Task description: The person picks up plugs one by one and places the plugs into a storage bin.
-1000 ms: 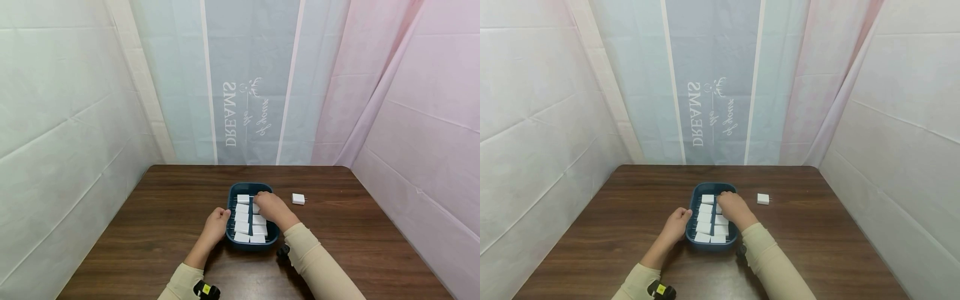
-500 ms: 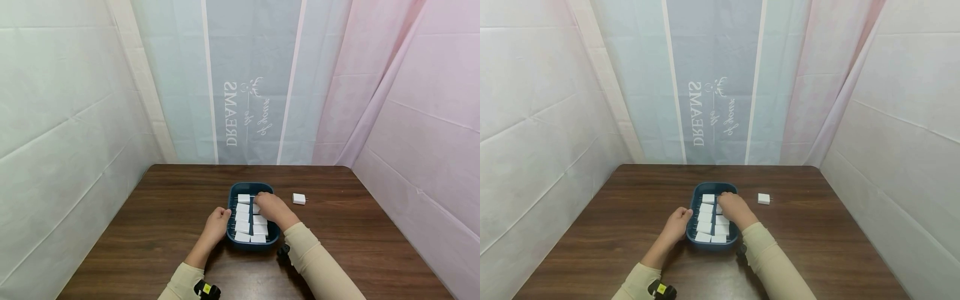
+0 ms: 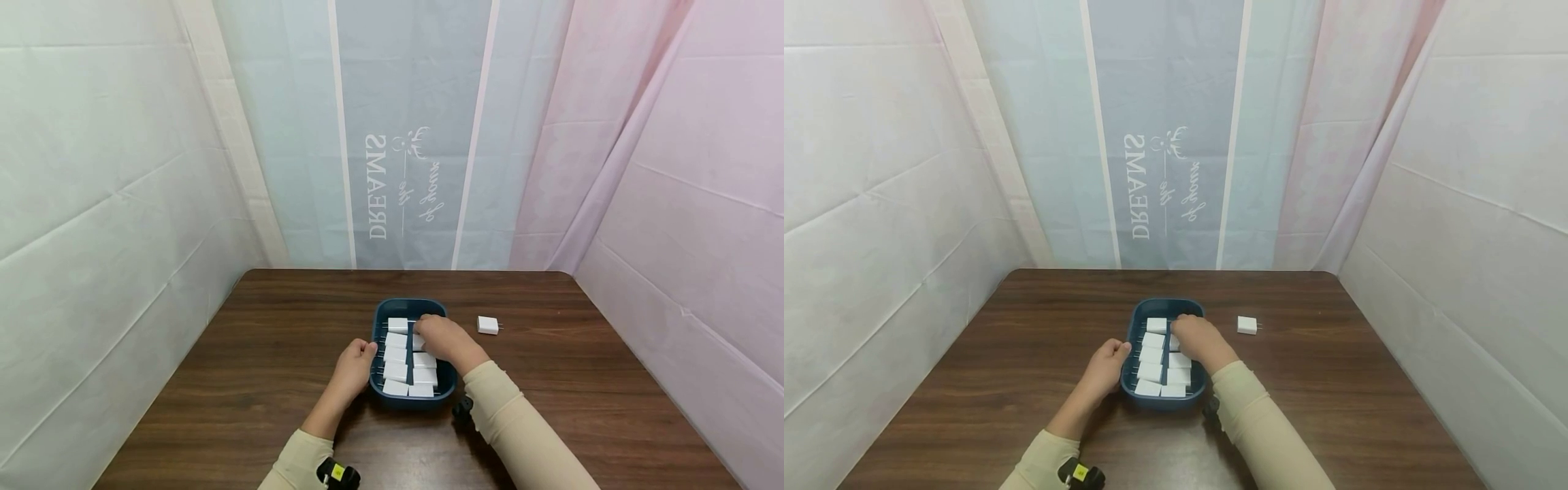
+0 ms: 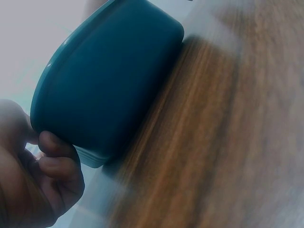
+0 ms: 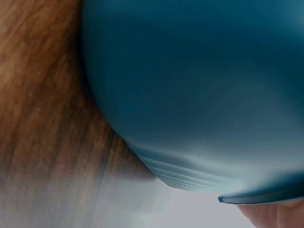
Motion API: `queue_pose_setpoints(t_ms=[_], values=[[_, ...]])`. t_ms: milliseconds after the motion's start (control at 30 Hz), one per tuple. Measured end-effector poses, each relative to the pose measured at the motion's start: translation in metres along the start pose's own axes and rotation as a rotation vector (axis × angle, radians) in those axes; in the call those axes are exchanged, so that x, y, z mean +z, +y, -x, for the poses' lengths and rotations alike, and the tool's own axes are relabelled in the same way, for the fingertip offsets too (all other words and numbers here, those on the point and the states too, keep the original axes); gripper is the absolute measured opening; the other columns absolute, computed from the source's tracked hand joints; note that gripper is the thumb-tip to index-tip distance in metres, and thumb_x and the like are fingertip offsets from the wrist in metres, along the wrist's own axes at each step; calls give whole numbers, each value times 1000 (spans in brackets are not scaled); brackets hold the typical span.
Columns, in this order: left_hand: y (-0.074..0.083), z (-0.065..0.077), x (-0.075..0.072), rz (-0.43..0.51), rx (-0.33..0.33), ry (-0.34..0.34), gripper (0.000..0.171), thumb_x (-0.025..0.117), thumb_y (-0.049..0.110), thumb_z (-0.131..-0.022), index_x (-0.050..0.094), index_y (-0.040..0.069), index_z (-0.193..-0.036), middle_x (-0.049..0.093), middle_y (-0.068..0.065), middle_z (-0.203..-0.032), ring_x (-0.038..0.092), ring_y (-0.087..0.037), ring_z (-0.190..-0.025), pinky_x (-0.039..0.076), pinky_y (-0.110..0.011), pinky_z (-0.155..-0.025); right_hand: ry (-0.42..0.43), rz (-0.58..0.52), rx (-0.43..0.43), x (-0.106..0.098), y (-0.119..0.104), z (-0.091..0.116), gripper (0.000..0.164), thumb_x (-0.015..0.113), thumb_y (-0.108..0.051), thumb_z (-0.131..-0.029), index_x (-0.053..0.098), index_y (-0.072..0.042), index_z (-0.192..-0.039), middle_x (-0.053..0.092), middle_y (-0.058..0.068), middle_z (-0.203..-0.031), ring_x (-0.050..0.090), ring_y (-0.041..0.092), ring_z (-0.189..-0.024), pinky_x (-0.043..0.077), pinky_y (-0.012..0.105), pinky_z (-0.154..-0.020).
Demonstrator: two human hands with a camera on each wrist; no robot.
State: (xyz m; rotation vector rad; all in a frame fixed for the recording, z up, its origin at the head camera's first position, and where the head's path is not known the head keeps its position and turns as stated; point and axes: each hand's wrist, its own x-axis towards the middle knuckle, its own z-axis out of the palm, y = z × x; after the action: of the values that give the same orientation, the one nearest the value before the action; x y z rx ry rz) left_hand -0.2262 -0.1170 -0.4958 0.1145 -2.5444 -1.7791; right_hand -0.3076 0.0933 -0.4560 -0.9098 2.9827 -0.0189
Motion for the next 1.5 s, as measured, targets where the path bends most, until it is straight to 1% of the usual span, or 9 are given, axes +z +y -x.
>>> queue_pose_setpoints(t_ms=[200, 500, 767, 933, 1100, 1200, 1500], values=[[0, -1, 1, 5, -9, 3, 28, 47, 29, -110, 55, 3, -104, 51, -10, -77, 50, -20, -53, 42, -31, -48, 0, -28, -19, -4, 0, 2, 31, 77, -11, -92, 73, -10, -123, 68, 8, -122, 66, 20, -107, 57, 39, -96], [-1, -1, 2, -3, -10, 7, 28, 48, 29, -110, 56, 3, -104, 52, -10, -78, 51, -20, -53, 43, -31, -48, -17, -43, -15, -8, -1, 5, 31, 76, -12, -93, 73, -11, -124, 67, 8, -125, 66, 21, -110, 56, 40, -98], [-1, -1, 1, 9, -20, 1, 28, 47, 29, -110, 55, 3, -104, 52, -10, -77, 49, -20, -51, 42, -30, -47, -15, -73, -27, -13, -2, 8, 29, 73, -9, -94, 72, -9, -124, 67, 9, -123, 65, 20, -109, 56, 41, -98], [-2, -2, 2, 3, -5, 6, 28, 48, 28, -110, 56, 3, -104, 52, -9, -77, 50, -20, -54, 43, -30, -48, -5, -71, -33, -16, -1, 8, 30, 72, -9, -95, 72, -8, -125, 67, 9, -122, 65, 19, -109, 57, 40, -97], [-2, -1, 1, -2, 14, 14, 28, 48, 27, -110, 56, 2, -102, 51, -9, -78, 51, -20, -57, 43, -31, -50, 21, -85, -33, -18, 1, 7, 32, 72, -11, -95, 71, -9, -128, 67, 10, -127, 66, 23, -114, 56, 42, -98], [-2, -1, 1, -4, 17, 15, 27, 48, 27, -110, 56, 2, -103, 51, -9, -77, 51, -20, -56, 44, -32, -50, 38, -67, -38, -18, 3, 8, 34, 73, -13, -95, 71, -11, -128, 67, 9, -129, 65, 24, -116, 55, 44, -99], [-4, -2, 1, 1, 5, 9, 28, 48, 28, -110, 56, 2, -103, 51, -9, -77, 50, -19, -54, 43, -31, -48, 136, 8, -88, -24, 9, 14, 33, 75, -13, -93, 72, -13, -126, 68, 5, -125, 66, 22, -113, 56, 43, -96]])
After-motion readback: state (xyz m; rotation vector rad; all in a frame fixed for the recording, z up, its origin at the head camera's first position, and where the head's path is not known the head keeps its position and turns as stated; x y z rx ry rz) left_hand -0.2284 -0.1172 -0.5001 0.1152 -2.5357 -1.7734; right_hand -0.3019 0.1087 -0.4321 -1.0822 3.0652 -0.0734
